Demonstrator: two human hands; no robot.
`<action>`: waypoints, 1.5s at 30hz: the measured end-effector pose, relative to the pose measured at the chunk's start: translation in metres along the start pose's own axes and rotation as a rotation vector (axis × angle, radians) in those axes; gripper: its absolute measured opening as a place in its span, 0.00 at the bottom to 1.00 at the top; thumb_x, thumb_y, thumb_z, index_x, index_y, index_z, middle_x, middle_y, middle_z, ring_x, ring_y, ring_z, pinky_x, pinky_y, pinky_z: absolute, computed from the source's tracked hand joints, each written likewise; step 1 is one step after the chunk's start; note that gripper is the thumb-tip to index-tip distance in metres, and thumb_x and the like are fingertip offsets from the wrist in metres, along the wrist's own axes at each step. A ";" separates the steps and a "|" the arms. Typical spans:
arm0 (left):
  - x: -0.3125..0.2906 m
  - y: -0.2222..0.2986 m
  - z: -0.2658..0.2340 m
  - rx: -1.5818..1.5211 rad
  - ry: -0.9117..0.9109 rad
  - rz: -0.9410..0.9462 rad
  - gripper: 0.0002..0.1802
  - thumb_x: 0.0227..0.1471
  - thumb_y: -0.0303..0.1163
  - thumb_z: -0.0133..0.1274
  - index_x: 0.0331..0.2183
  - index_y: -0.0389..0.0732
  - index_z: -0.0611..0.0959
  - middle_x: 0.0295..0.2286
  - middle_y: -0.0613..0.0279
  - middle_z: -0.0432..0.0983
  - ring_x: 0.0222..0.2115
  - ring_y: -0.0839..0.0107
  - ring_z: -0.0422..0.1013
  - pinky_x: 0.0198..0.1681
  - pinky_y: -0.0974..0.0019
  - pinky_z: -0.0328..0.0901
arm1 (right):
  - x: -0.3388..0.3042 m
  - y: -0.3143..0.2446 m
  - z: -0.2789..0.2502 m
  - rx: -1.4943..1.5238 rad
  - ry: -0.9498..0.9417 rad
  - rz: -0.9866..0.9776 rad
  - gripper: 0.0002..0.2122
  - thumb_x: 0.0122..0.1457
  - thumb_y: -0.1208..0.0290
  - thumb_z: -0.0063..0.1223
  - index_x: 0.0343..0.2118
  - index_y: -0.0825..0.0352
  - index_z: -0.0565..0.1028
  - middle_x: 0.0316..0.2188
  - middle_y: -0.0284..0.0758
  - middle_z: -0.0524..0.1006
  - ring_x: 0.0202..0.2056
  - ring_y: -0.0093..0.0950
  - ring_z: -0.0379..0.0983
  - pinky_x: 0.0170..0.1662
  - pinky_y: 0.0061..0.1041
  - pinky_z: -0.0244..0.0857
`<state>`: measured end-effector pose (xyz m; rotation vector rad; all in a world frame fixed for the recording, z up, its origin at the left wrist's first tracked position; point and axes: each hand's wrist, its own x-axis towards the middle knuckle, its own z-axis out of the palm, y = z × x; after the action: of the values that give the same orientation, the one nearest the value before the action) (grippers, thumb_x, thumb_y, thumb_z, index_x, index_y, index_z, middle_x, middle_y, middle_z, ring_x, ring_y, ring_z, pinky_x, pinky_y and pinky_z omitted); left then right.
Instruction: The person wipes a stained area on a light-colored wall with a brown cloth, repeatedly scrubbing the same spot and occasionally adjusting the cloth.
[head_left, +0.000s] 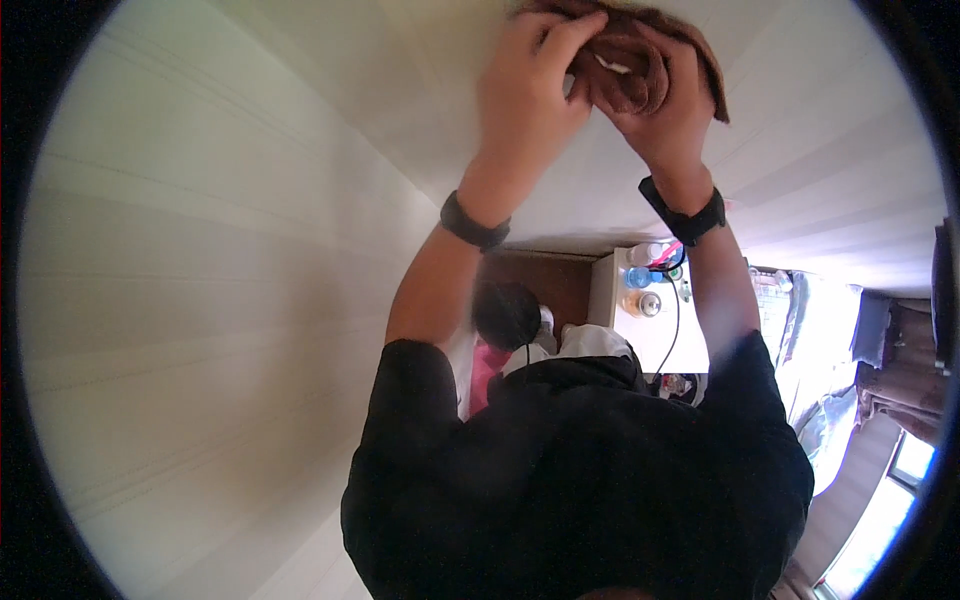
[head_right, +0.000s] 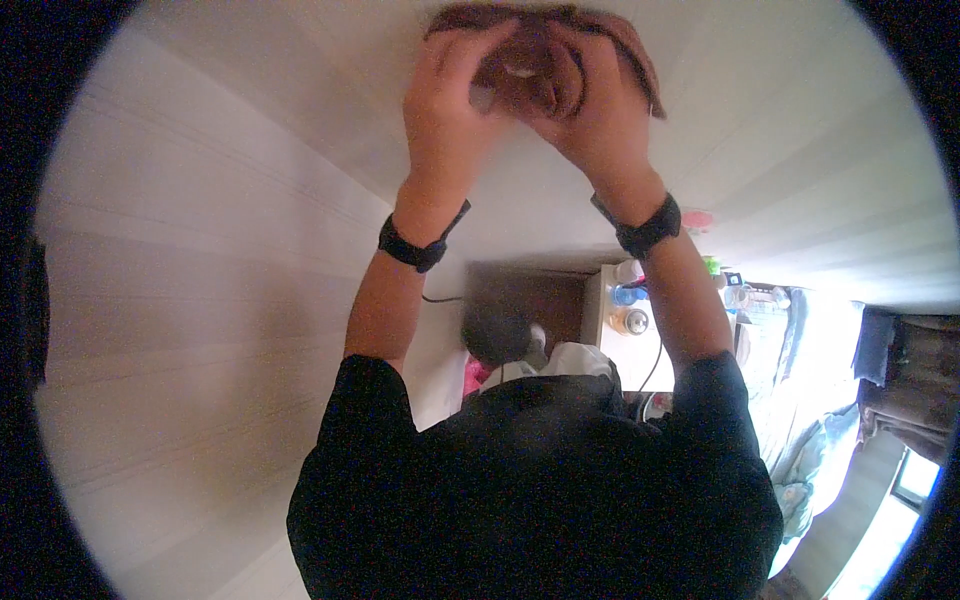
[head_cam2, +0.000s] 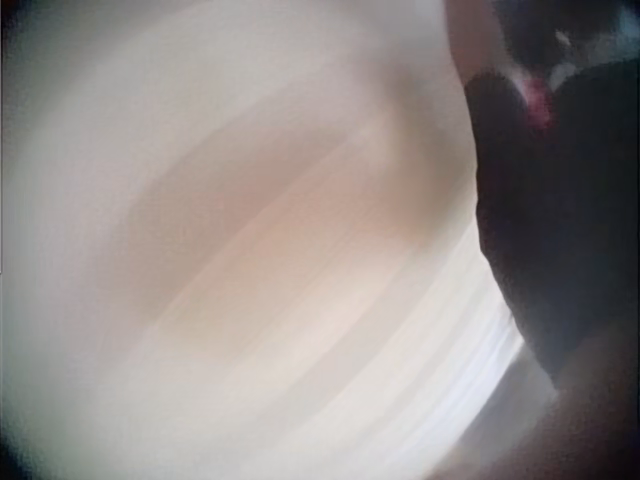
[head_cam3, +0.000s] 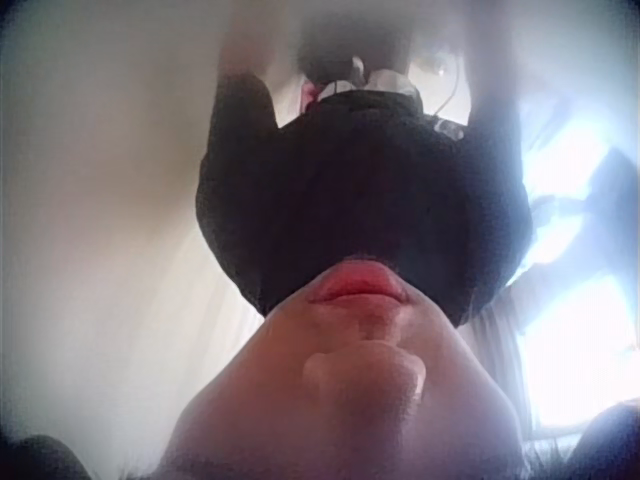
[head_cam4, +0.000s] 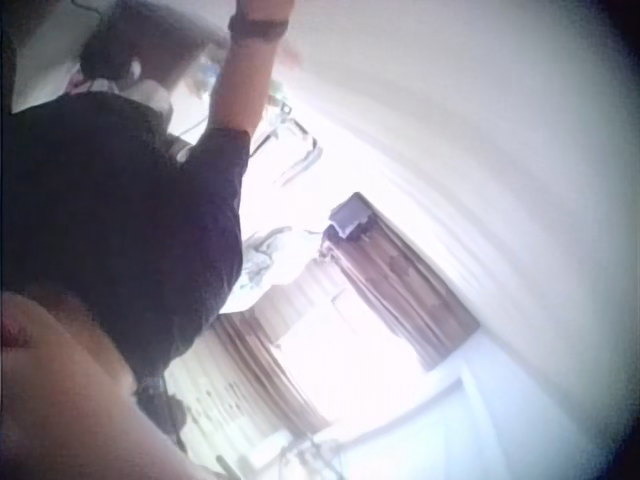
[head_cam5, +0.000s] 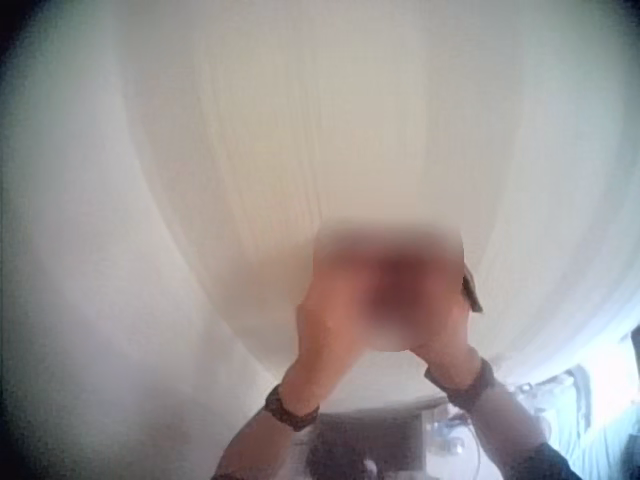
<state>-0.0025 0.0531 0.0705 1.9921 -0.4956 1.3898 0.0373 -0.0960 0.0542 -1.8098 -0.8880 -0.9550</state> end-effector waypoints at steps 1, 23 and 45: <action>-0.008 0.000 0.001 0.002 0.001 -0.009 0.27 0.33 0.21 0.58 0.41 0.51 0.79 0.32 0.64 0.72 0.33 0.60 0.72 0.31 0.61 0.69 | -0.009 0.004 0.003 0.062 -0.020 0.059 0.31 0.37 0.67 0.72 0.46 0.65 0.68 0.39 0.39 0.75 0.38 0.36 0.74 0.41 0.30 0.69; -0.173 0.054 -0.078 0.348 -0.308 -0.680 0.27 0.38 0.22 0.56 0.45 0.45 0.75 0.37 0.58 0.70 0.38 0.57 0.70 0.37 0.58 0.69 | -0.153 -0.030 0.059 0.707 -0.604 0.513 0.23 0.45 0.76 0.65 0.46 0.68 0.70 0.39 0.38 0.76 0.41 0.28 0.75 0.44 0.26 0.70; -0.084 0.191 -0.248 1.319 0.343 -0.570 0.28 0.37 0.19 0.56 0.45 0.45 0.77 0.38 0.58 0.73 0.39 0.58 0.70 0.39 0.60 0.67 | -0.050 -0.265 0.137 1.502 -0.750 -0.276 0.29 0.42 0.91 0.60 0.51 0.71 0.65 0.48 0.41 0.66 0.43 0.31 0.74 0.43 0.26 0.74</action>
<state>-0.3238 0.0837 0.1049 2.3465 1.3855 1.7514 -0.1797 0.1154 0.0636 -0.6292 -1.6765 0.3958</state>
